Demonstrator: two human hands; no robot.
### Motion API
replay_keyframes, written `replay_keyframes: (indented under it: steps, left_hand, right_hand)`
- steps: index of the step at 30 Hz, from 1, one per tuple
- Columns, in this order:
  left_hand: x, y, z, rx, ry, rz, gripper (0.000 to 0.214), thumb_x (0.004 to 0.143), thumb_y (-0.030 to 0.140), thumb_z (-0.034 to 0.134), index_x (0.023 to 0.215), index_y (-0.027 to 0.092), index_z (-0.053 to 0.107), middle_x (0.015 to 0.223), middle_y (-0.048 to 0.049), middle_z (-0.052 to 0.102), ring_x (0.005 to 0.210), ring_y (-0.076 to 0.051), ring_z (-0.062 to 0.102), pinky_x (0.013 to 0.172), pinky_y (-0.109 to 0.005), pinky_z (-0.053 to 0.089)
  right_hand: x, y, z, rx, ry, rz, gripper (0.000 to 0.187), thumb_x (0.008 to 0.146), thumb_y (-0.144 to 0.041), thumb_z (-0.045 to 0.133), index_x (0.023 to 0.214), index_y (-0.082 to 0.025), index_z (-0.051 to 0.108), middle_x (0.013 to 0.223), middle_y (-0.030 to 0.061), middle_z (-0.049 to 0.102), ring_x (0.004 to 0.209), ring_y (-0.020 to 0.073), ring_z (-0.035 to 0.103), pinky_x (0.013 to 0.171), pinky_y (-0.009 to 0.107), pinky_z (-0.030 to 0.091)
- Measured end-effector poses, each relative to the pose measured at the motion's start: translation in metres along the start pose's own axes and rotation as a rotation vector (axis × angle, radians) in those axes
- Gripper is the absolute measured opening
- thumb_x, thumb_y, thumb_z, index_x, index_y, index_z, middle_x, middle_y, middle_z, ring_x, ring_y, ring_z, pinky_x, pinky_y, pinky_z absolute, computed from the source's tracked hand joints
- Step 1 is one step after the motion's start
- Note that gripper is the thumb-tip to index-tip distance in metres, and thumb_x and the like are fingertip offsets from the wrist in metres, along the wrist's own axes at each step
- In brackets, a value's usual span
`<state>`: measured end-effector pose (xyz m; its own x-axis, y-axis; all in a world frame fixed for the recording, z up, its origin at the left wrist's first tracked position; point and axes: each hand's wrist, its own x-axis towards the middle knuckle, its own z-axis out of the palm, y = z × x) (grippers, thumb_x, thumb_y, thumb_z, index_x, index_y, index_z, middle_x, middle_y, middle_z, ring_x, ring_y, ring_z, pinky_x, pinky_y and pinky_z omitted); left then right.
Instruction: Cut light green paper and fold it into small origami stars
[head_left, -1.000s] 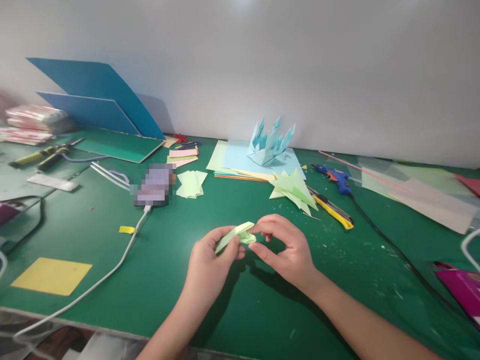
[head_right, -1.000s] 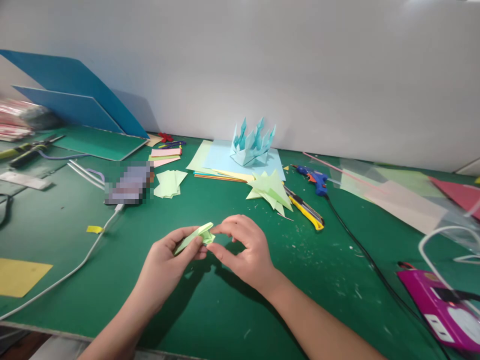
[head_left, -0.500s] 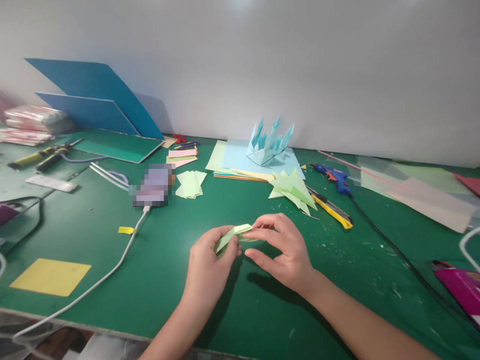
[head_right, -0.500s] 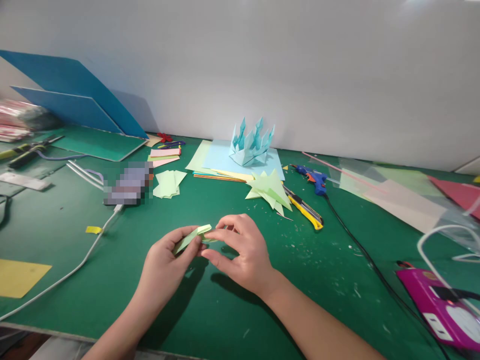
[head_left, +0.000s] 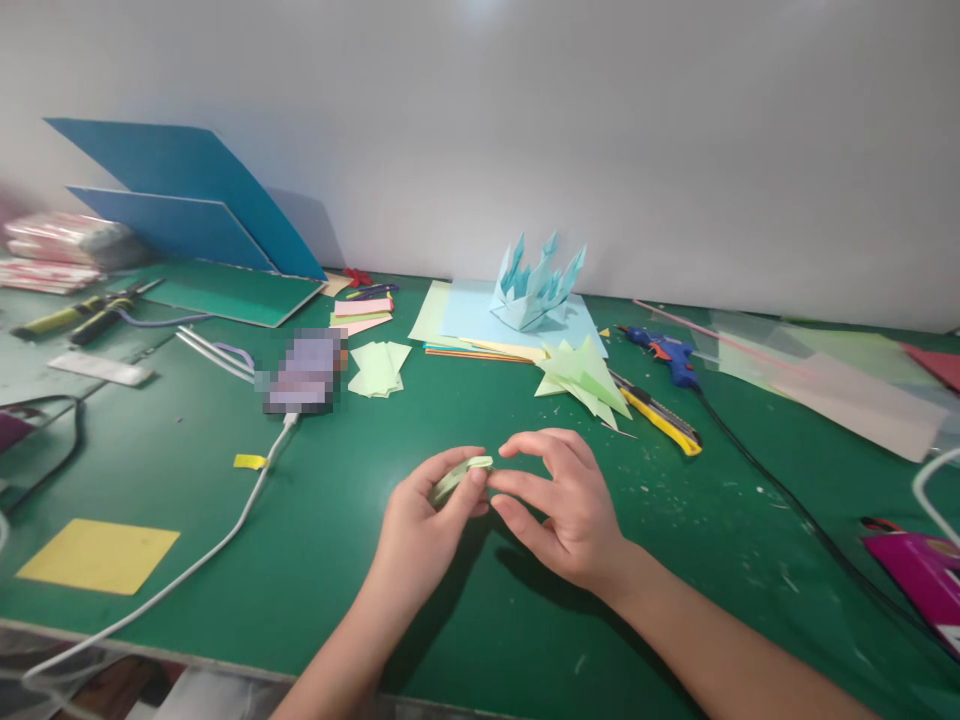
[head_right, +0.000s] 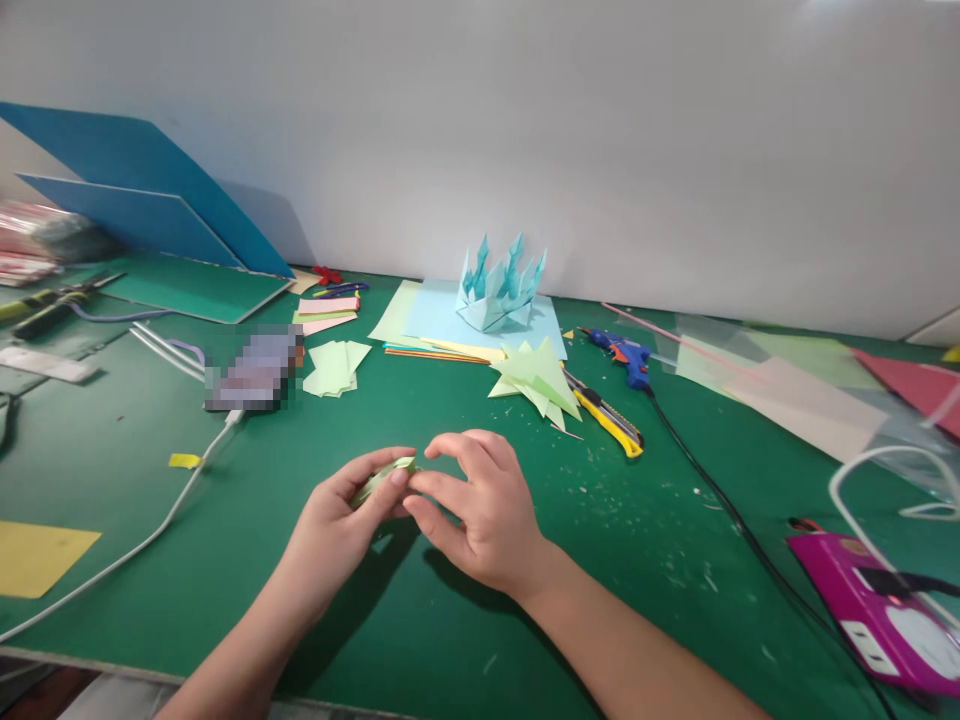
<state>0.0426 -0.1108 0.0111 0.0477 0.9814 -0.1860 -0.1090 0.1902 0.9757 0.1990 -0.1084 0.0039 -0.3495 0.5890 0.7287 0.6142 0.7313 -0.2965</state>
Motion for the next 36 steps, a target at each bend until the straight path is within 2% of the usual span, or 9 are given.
replay_keyframes:
  steps: [3,6,11,13,17,22,28,33,36]
  left_hand:
    - [0.0004,0.0024,0.0004,-0.048,0.003,-0.054,0.037,0.064,0.04,0.076,0.089,0.015,0.07,0.085,-0.0033,0.07,0.064,-0.011,0.064,0.062,-0.021,0.055]
    - [0.0,0.0042,0.0007,-0.072,0.029,-0.096,0.039,0.06,0.041,0.078,0.086,0.014,0.069,0.074,-0.002,0.069,0.055,-0.01,0.061,0.057,-0.022,0.054]
    - [-0.0011,0.0053,0.0011,-0.056,0.021,-0.073,0.033,0.064,0.04,0.075,0.084,0.015,0.07,0.073,-0.0021,0.068,0.056,-0.01,0.06,0.052,-0.02,0.05]
    - [-0.0014,0.0055,0.0011,-0.054,0.012,-0.062,0.032,0.065,0.04,0.074,0.085,0.016,0.07,0.078,-0.003,0.069,0.059,-0.011,0.061,0.054,-0.021,0.051]
    - [-0.0015,0.0047,0.0005,-0.041,0.018,-0.059,0.032,0.066,0.038,0.074,0.089,0.017,0.07,0.081,-0.0034,0.07,0.06,-0.011,0.061,0.057,-0.022,0.051]
    - [-0.0012,0.0033,0.0007,-0.034,0.025,-0.02,0.029,0.068,0.038,0.072,0.088,0.017,0.07,0.086,-0.0039,0.069,0.065,-0.012,0.061,0.056,-0.02,0.052]
    - [-0.0015,0.0036,0.001,-0.044,0.015,-0.037,0.029,0.066,0.037,0.074,0.086,0.016,0.069,0.082,-0.0031,0.068,0.064,-0.011,0.061,0.057,-0.02,0.051]
    - [-0.0011,0.0046,0.0002,-0.084,0.006,-0.077,0.035,0.063,0.041,0.076,0.086,0.016,0.07,0.082,-0.0029,0.069,0.06,-0.01,0.059,0.059,-0.021,0.051]
    - [-0.0009,0.006,0.0005,-0.101,0.005,-0.075,0.034,0.063,0.041,0.076,0.085,0.015,0.071,0.079,-0.0024,0.069,0.06,-0.01,0.059,0.059,-0.021,0.051]
  right_hand:
    - [0.0013,-0.0009,-0.0004,0.08,-0.001,0.052,0.02,0.088,-0.026,0.049,0.086,-0.023,0.069,0.094,0.0061,0.059,0.087,0.0204,0.053,0.079,0.038,0.044]
    - [0.0028,-0.0007,-0.0002,0.247,-0.001,0.151,0.021,0.09,-0.026,0.045,0.089,-0.025,0.066,0.09,0.0049,0.06,0.085,0.0195,0.056,0.076,0.036,0.046]
    - [0.0015,0.0009,0.0043,0.44,0.026,0.27,0.02,0.088,-0.036,0.05,0.102,-0.023,0.057,0.093,0.0051,0.063,0.086,0.02,0.059,0.076,0.035,0.049]
    - [0.001,0.0008,0.0058,0.432,0.01,0.257,0.022,0.085,-0.039,0.056,0.1,-0.023,0.056,0.092,0.0052,0.063,0.086,0.0203,0.059,0.076,0.035,0.048]
    - [0.0024,0.0003,0.0057,0.361,-0.032,0.181,0.014,0.085,-0.035,0.057,0.093,-0.024,0.059,0.091,0.0048,0.064,0.089,0.0213,0.058,0.08,0.037,0.046]
    - [0.0031,0.0019,0.0046,0.351,-0.002,0.248,0.013,0.087,-0.033,0.054,0.092,-0.024,0.061,0.091,0.0048,0.062,0.088,0.0208,0.057,0.079,0.037,0.045]
    - [0.0017,0.0021,0.0033,0.322,-0.034,0.203,0.018,0.088,-0.03,0.05,0.09,-0.026,0.067,0.097,0.0054,0.059,0.09,0.0203,0.054,0.078,0.037,0.047]
    - [0.002,0.0021,0.0023,0.361,-0.053,0.18,0.022,0.09,-0.03,0.047,0.087,-0.027,0.068,0.097,0.005,0.058,0.09,0.0197,0.054,0.078,0.037,0.047]
    - [0.0011,0.0029,0.0053,0.479,-0.028,0.233,0.015,0.088,-0.032,0.052,0.098,-0.027,0.062,0.096,0.0046,0.058,0.086,0.0186,0.056,0.077,0.036,0.049]
